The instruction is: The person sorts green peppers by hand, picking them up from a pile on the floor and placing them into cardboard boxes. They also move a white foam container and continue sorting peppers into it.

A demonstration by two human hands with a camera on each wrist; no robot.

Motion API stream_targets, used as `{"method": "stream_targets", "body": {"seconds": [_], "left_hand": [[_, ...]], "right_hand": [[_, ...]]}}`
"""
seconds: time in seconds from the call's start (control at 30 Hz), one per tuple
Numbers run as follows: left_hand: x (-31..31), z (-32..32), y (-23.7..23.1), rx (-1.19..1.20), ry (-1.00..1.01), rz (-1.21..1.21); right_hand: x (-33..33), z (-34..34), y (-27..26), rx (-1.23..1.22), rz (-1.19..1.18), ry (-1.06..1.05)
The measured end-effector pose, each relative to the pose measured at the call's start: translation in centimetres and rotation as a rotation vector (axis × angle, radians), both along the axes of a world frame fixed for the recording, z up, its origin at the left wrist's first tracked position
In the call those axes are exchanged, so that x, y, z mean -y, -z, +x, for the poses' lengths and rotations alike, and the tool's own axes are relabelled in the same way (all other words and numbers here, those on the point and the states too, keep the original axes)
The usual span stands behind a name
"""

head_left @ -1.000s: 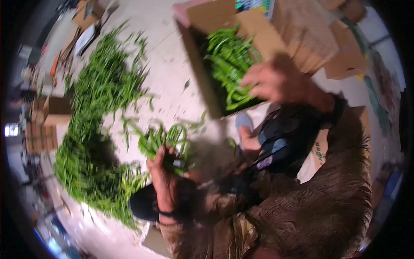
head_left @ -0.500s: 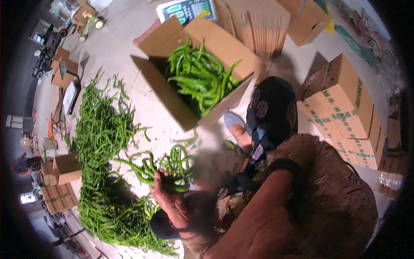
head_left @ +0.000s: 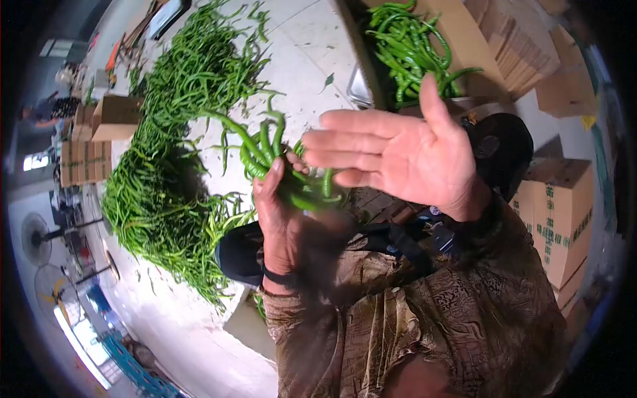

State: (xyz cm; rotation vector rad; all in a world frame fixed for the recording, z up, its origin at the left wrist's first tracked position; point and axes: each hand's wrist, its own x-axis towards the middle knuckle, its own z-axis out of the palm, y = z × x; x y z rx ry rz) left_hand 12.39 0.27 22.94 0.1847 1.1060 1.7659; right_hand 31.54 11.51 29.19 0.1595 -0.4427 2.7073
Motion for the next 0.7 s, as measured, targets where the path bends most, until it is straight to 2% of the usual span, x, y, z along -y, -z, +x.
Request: {"method": "stream_targets", "body": {"seconds": [0.13, 0.2, 0.23, 0.3, 0.37, 0.43, 0.5, 0.57, 0.6, 0.63, 0.7], "left_hand": [[0.1, 0.0, 0.0, 0.041, 0.036, 0.054], [0.2, -0.1, -0.2, 0.070, 0.075, 0.102], [0.2, 0.0, -0.6, 0.073, 0.086, 0.118], [0.5, -0.3, 0.0, 0.123, 0.156, 0.212], [0.5, -0.4, 0.1, 0.138, 0.157, 0.227], [0.5, -0.3, 0.2, 0.146, 0.219, 0.237], [0.5, 0.0, 0.0, 0.114, 0.227, 0.235], [0.5, 0.4, -0.1, 0.126, 0.238, 0.175], [0.4, 0.6, -0.6, 0.101, 0.224, 0.148], [0.4, 0.8, -1.0, 0.101, 0.221, 0.149], [0.3, 1.3, -1.2, -0.049, 0.178, 0.004]], "right_hand": [[-0.3, -0.4, 1.1, 0.073, 0.007, 0.000], [-0.3, -0.4, 1.8, 0.357, 0.258, 0.083], [-0.2, -0.5, 2.1, 0.351, 0.256, 0.062], [0.1, -0.6, 2.4, 0.707, 0.719, 0.177], [0.7, -1.4, 2.5, 0.769, 0.772, 0.249], [1.1, -2.1, 2.8, 0.877, 1.060, 0.299], [1.4, -3.5, 3.6, 0.875, 1.049, 0.320], [1.5, -4.6, 4.1, 0.763, 1.220, 0.263], [1.7, -4.7, 4.4, 0.696, 1.123, 0.137], [2.1, -5.1, 4.3, 0.695, 1.125, 0.134], [3.4, -6.1, 4.2, 0.818, 0.881, 0.220]]}}
